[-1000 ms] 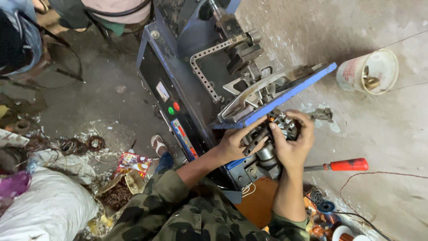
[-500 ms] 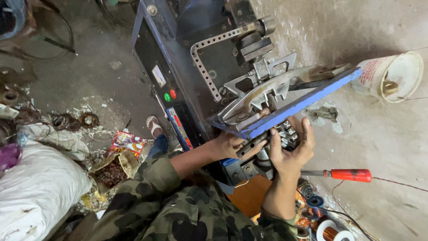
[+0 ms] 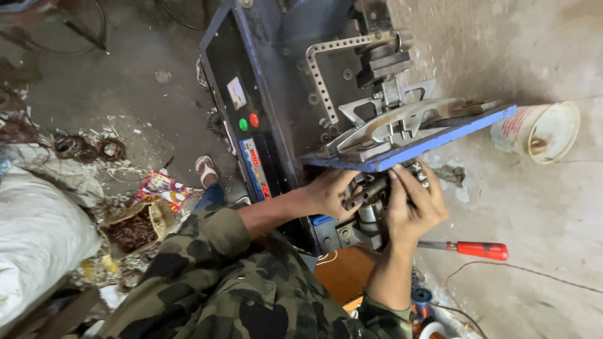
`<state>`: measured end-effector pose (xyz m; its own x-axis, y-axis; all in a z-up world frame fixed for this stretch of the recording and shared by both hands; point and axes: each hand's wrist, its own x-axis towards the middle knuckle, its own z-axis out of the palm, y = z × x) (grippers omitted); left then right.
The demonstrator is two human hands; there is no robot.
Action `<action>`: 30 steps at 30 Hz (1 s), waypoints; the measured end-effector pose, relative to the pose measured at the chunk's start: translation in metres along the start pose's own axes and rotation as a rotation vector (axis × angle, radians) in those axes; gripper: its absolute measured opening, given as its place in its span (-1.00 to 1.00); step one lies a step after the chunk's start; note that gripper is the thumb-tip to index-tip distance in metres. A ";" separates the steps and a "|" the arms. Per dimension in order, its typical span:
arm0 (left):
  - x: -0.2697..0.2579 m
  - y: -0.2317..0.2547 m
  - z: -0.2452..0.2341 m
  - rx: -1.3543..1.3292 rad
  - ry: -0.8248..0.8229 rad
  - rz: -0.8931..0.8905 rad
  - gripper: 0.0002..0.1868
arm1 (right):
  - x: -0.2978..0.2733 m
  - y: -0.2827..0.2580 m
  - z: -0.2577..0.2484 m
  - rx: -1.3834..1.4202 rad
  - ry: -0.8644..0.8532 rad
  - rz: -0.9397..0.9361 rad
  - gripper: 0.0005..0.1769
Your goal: The person operates a small industrial machine, repeatedly placing small metal components into a rotating fixture and pressing a green start button to run the cycle. The person removes the processed components and repeats the process throughout the clip.
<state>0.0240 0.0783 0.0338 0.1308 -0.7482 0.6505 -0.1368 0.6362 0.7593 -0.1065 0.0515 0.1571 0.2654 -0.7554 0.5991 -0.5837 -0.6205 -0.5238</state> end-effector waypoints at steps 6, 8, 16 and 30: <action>0.007 0.002 0.030 -1.014 0.224 -0.654 -0.58 | 0.015 -0.003 -0.028 0.106 -0.042 0.148 -0.74; 0.019 -0.004 0.035 -1.325 0.241 -0.667 -0.63 | 0.021 -0.005 -0.034 0.159 -0.065 0.171 -0.75; 0.049 -0.013 0.040 -1.426 0.151 -0.839 -0.62 | 0.038 -0.022 -0.036 0.069 -0.108 0.065 -0.76; 0.046 -0.036 0.054 -1.712 0.141 -0.754 -0.69 | 0.048 -0.041 -0.029 -0.170 -0.172 -0.112 -0.78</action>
<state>-0.0179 0.0108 0.0360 -0.2310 -0.9624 0.1425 0.9718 -0.2354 -0.0139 -0.0919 0.0469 0.2249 0.4535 -0.7176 0.5286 -0.6597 -0.6691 -0.3422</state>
